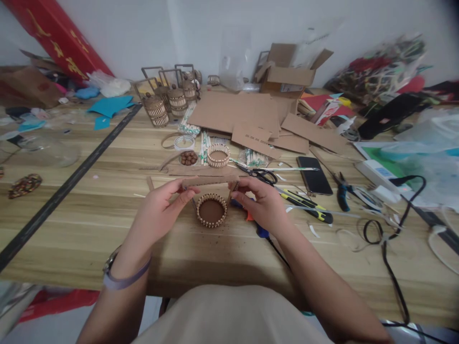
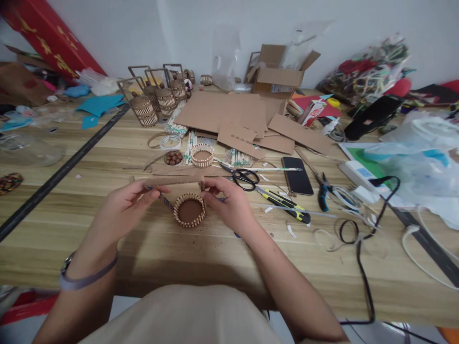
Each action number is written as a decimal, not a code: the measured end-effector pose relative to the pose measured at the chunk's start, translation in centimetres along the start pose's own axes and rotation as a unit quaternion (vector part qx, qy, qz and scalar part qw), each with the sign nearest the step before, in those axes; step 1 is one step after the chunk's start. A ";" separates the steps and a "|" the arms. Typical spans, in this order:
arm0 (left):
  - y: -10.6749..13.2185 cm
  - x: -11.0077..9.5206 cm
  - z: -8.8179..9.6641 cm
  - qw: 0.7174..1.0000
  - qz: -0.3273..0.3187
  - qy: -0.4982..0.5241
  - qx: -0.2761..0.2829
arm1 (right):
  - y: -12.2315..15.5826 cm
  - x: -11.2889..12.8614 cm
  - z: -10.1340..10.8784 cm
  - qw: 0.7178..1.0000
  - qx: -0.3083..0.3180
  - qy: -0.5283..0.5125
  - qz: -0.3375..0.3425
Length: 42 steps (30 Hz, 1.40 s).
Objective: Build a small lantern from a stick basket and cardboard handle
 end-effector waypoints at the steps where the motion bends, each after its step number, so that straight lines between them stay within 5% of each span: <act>1: 0.0 0.2 0.0 1.000 -0.001 0.007 0.000 | 0.1 0.0 0.0 1.000 0.004 0.000 0.002; 12: 0.4 -0.6 1.4 0.994 -0.049 0.086 -0.046 | -0.4 0.4 0.7 0.998 0.054 -0.029 0.018; 24: -0.5 0.7 -0.5 0.978 -0.026 0.209 -0.003 | -0.4 0.6 -0.5 0.997 0.063 -0.041 0.028; 30: -1.9 3.2 1.6 0.984 -0.005 0.172 -0.050 | -0.4 1.2 -0.1 0.997 0.062 -0.021 0.039; 35: -3.6 7.1 4.3 0.994 0.033 0.021 -0.103 | 0.1 1.1 0.4 0.998 0.051 -0.024 0.032; 42: -3.3 7.3 2.4 0.998 0.031 -0.024 -0.056 | -3.6 -3.1 2.0 0.995 -0.025 0.095 0.002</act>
Point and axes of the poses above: each hand's wrist, its own y-axis away from the middle knuckle, its own z-axis out of the back of the hand, x = y × z, the point moved 9 cm from there along -y, towards the middle knuckle, and after that the axes turned 12 degrees about y, right-handed, at the moved point
